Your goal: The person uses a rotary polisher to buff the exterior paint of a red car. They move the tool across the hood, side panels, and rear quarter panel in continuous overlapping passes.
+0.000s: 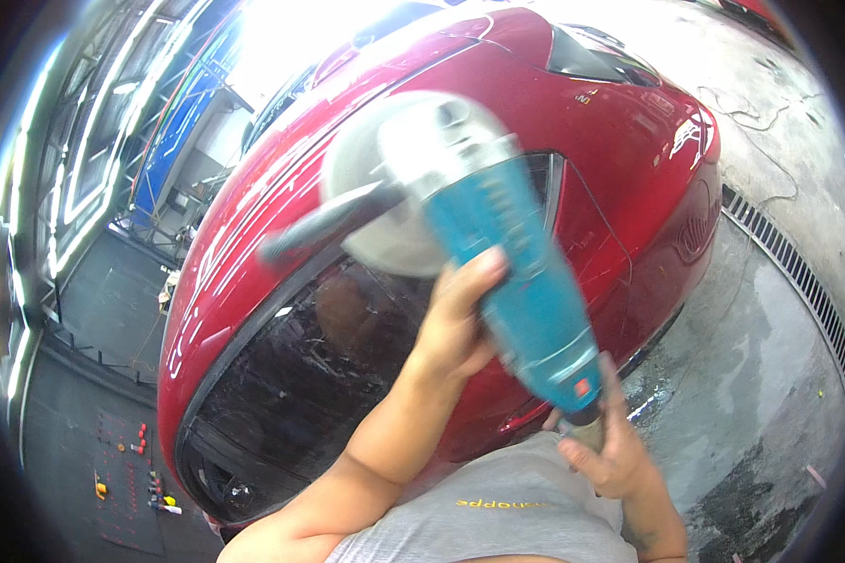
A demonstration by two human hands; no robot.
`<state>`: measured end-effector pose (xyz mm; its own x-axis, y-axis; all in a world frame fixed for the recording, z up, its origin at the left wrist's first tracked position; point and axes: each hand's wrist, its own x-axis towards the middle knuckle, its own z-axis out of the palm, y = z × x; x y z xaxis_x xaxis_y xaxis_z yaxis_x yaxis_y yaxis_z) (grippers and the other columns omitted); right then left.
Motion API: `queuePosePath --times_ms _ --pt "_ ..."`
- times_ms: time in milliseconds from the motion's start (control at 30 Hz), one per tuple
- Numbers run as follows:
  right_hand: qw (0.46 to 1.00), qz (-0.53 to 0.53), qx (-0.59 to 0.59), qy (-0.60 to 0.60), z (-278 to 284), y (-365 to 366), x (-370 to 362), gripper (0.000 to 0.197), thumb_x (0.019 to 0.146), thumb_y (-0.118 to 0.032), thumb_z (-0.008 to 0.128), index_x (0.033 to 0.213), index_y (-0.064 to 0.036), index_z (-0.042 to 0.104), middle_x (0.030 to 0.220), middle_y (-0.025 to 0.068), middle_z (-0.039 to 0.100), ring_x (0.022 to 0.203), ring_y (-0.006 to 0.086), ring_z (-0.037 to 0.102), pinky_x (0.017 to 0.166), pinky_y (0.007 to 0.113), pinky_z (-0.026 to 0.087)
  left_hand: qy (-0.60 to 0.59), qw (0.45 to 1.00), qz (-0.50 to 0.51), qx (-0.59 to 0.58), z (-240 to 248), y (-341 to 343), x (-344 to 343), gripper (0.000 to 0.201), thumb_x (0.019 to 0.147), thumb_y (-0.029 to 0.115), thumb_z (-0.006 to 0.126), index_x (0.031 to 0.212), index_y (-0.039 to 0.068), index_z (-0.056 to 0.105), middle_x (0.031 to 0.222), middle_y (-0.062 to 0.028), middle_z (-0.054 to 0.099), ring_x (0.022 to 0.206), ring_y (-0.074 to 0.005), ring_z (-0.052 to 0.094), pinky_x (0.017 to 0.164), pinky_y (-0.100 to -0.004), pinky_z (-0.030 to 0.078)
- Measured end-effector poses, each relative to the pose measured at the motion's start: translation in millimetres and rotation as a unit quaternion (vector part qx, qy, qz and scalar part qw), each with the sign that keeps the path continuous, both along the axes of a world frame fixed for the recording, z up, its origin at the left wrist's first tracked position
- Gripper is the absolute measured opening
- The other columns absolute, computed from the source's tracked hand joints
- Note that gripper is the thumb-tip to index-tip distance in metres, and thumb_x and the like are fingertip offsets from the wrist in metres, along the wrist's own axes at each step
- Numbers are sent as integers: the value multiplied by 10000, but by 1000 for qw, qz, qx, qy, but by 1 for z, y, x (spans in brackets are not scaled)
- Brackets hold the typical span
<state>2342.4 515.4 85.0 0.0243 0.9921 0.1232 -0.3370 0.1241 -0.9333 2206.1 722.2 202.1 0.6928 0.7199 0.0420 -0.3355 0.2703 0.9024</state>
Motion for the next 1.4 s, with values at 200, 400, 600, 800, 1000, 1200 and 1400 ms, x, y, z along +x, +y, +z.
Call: queuePosePath --times_ms 200,400,600,800,1000,1200,1400 --pt "953 187 144 -190 27 28 -31 941 1019 -321 738 1725 -87 163 1536 317 510 1358 463 591 1162 495 466 -57 975 204 62 15 -55 -106 1057 879 672 665 1638 27 312 1323 -247 644 1209 -458 685 1028 -668 578" --pt "885 352 215 -218 66 76 -82 975 1059 -402 668 1739 -140 20 1462 338 545 1266 481 650 1080 566 524 -228 945 173 161 25 -54 -193 1043 948 570 736 1662 18 212 1425 -270 589 1336 -454 604 1147 -758 422" --pt "906 278 240 -210 47 79 -90 1025 1068 -551 584 1718 -77 -51 1400 409 571 1245 511 656 1071 572 524 -219 944 194 154 17 -65 -195 1045 954 558 736 1676 33 194 1444 -273 559 1356 -442 584 1146 -772 415" --pt "939 281 25 -198 54 77 -51 1114 982 -826 486 1659 16 215 1253 390 681 1192 528 682 1049 546 528 -151 968 167 108 1 -54 -130 982 952 521 726 1659 41 242 1406 -252 572 1290 -427 624 1125 -735 472" --pt "977 127 10 -168 37 41 -30 1051 1021 -785 437 1639 46 250 1184 368 705 1134 502 706 1027 545 533 -157 981 76 81 -16 -42 -72 982 932 525 742 1646 37 278 1396 -244 580 1273 -408 643 1116 -690 503" --pt "976 50 47 -206 33 -21 -39 943 1083 -556 440 1692 46 44 1004 342 721 919 499 735 924 537 573 -212 972 -20 95 -23 -66 -61 1034 924 566 757 1643 33 238 1379 -230 546 1251 -406 641 1145 -645 507" --pt "956 -55 12 -287 61 -78 -74 972 1055 -556 544 1716 -43 49 996 328 728 902 493 745 852 567 590 -279 943 -145 110 -10 -90 -68 1177 841 511 884 1649 17 185 1342 -195 514 1231 -387 613 1170 -634 482"
